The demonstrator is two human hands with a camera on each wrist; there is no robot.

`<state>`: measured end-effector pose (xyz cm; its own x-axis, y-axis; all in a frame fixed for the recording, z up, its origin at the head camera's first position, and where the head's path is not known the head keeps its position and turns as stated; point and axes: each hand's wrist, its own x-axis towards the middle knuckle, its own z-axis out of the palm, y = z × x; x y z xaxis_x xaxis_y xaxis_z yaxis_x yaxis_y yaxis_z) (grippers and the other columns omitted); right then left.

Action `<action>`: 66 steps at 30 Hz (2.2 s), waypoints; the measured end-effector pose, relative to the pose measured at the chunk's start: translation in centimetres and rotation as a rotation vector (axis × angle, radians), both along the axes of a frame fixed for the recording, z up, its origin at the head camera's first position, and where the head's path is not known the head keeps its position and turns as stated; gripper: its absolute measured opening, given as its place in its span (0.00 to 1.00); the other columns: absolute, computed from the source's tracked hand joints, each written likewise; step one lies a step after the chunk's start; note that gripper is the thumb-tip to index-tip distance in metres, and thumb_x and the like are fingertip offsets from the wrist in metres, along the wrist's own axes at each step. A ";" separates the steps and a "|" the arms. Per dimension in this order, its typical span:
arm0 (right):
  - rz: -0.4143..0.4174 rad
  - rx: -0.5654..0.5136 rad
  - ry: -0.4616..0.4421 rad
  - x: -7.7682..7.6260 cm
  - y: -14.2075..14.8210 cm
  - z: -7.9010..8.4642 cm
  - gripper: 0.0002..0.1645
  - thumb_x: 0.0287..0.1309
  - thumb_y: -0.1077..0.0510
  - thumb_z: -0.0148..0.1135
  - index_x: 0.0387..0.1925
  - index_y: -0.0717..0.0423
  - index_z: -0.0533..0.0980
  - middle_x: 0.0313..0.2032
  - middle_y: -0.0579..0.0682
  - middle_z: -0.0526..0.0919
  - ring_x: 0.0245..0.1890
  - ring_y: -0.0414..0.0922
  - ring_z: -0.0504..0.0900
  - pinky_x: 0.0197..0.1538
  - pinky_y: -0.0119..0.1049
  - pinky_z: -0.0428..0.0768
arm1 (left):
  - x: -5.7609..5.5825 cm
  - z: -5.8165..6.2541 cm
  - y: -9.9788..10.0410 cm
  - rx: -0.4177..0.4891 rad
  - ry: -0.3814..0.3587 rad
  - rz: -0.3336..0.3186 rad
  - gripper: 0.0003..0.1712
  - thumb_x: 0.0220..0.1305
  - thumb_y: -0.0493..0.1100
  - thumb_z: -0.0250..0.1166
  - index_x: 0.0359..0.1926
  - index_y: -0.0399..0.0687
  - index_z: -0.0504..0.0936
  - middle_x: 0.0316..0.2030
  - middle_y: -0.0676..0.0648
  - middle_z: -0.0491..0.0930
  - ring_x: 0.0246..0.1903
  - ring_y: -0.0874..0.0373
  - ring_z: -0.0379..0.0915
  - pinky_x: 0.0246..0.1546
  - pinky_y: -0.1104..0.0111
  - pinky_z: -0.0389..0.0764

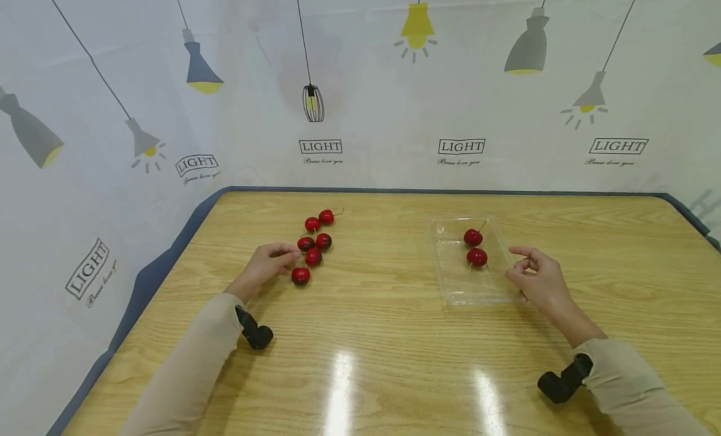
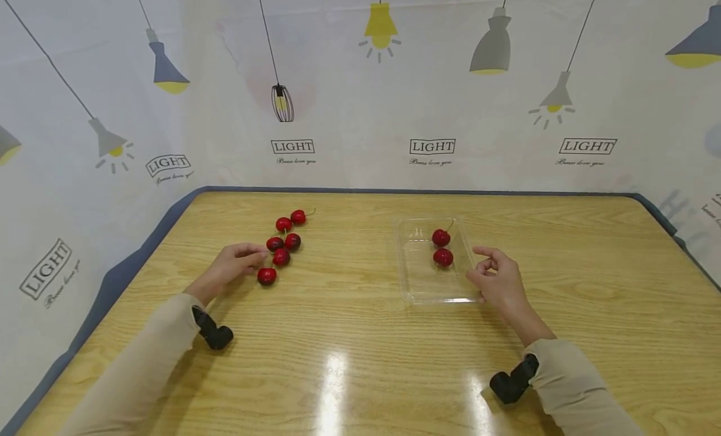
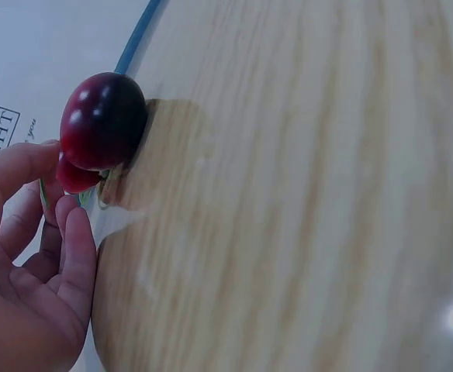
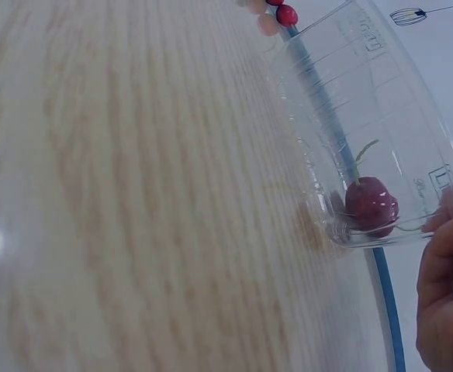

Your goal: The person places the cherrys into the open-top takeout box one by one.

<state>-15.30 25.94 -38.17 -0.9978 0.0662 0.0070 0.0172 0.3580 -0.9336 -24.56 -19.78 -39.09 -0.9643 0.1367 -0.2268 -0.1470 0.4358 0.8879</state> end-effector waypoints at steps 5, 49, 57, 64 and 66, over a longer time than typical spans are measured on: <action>-0.002 -0.001 0.004 0.0 0.0 0.0 0.30 0.51 0.70 0.50 0.58 0.70 0.58 0.25 0.44 0.66 0.14 0.33 0.64 0.15 0.31 0.69 | 0.0 0.0 0.0 0.013 -0.004 -0.004 0.19 0.63 0.44 0.55 0.49 0.34 0.72 0.41 0.45 0.74 0.38 0.58 0.69 0.37 0.70 0.74; -0.008 0.021 0.007 0.1 -0.2 0.1 0.30 0.51 0.69 0.50 0.58 0.69 0.58 0.24 0.43 0.66 0.14 0.33 0.64 0.15 0.29 0.69 | 0.7 1.4 2.0 0.185 0.035 0.035 0.21 0.62 0.45 0.55 0.51 0.35 0.71 0.48 0.41 0.71 0.44 0.52 0.70 0.40 0.68 0.75; -0.015 0.025 -0.001 0.0 -0.2 0.0 0.30 0.51 0.69 0.50 0.58 0.69 0.58 0.25 0.43 0.66 0.14 0.33 0.64 0.15 0.30 0.69 | 0.5 1.4 2.3 0.214 0.041 0.050 0.22 0.61 0.46 0.57 0.51 0.35 0.72 0.41 0.48 0.74 0.41 0.53 0.70 0.42 0.64 0.74; -0.014 0.011 0.004 0.0 -0.2 -0.1 0.30 0.51 0.69 0.50 0.58 0.69 0.58 0.24 0.42 0.66 0.14 0.33 0.64 0.15 0.29 0.70 | 0.6 1.6 2.8 0.226 0.060 0.054 0.22 0.61 0.45 0.58 0.50 0.34 0.73 0.37 0.51 0.75 0.43 0.49 0.70 0.42 0.62 0.74; -0.014 0.011 0.004 0.0 -0.2 -0.1 0.30 0.51 0.69 0.50 0.58 0.69 0.58 0.24 0.42 0.66 0.14 0.33 0.64 0.15 0.29 0.70 | 0.6 1.7 3.1 0.237 0.060 0.056 0.21 0.61 0.45 0.58 0.50 0.34 0.73 0.36 0.51 0.75 0.43 0.48 0.70 0.42 0.61 0.74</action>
<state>-15.29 25.73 -38.23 -0.9967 0.0797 0.0118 0.0184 0.3682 -0.9296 -23.96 -16.70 -37.40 -0.9827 0.1250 -0.1368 -0.1090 0.2070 0.9722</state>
